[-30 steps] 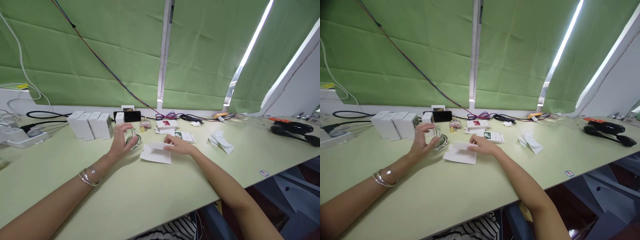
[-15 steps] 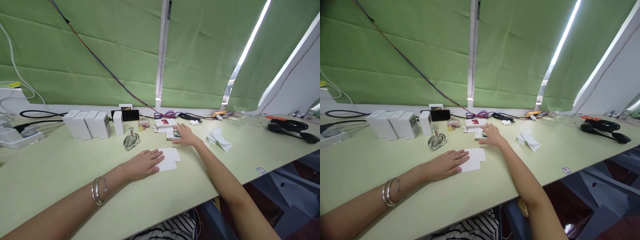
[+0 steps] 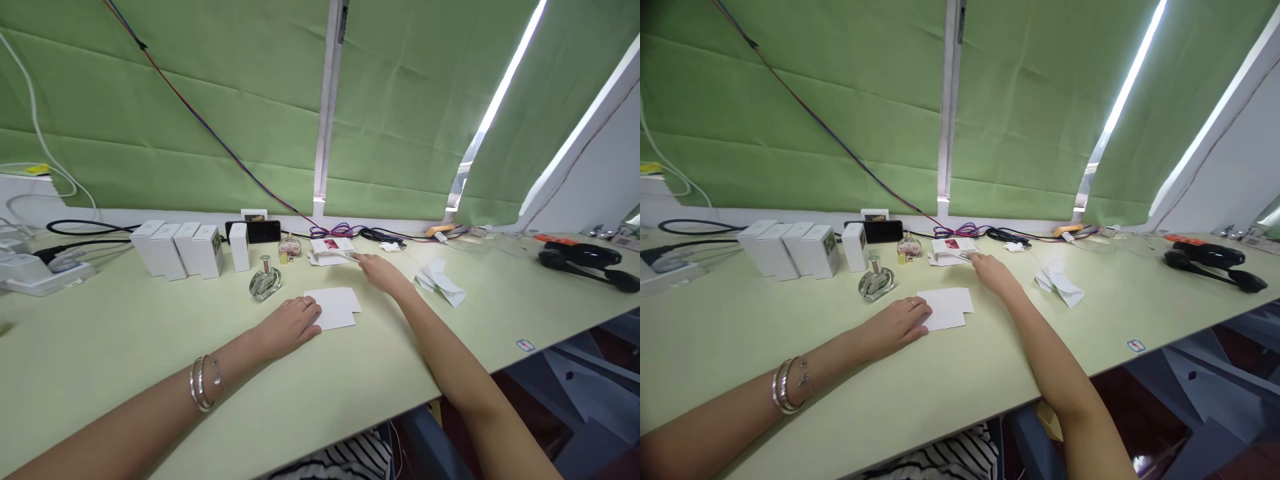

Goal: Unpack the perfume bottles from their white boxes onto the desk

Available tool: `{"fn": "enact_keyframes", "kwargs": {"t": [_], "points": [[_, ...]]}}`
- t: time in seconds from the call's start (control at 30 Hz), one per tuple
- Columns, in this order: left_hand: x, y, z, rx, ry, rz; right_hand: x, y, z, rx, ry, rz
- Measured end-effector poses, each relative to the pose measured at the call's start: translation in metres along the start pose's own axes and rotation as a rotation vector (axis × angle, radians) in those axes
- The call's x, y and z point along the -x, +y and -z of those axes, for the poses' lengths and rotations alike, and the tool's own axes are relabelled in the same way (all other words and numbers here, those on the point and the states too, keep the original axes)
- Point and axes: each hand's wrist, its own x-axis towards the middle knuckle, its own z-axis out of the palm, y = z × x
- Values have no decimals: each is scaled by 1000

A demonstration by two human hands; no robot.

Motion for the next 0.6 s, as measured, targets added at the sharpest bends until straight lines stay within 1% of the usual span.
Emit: {"fn": "enact_keyframes", "kwargs": {"t": [0.07,0.13,0.17,0.2,0.27,0.3,0.37,0.43,0.47,0.5,0.53,0.6], "points": [[0,0,-3,-14,32,-24,11,-24,3,3,-29,69],[0,-2,-5,-28,71,-42,22,-48,-1,10,-234,162],[0,-3,-5,-34,101,-30,27,-58,-5,10,-288,180],[0,-4,-5,-43,149,-12,30,-65,-9,4,-340,193],[1,-9,-2,-75,304,3,34,-74,-15,-3,-344,200],[2,-12,0,-98,398,-14,34,-74,-18,2,-335,199],[3,-18,4,-144,566,-98,30,-71,-20,34,-307,182],[4,-24,7,-176,687,-165,23,-63,-20,71,-313,134],[4,-27,7,-184,746,-170,19,-57,-19,84,-326,101],[4,-30,6,-185,819,-148,16,-50,-18,93,-337,66],[4,-34,5,-174,908,-92,12,-42,-17,104,-345,28],[2,-43,3,-112,1097,107,8,-23,-15,120,-349,-51]]}}
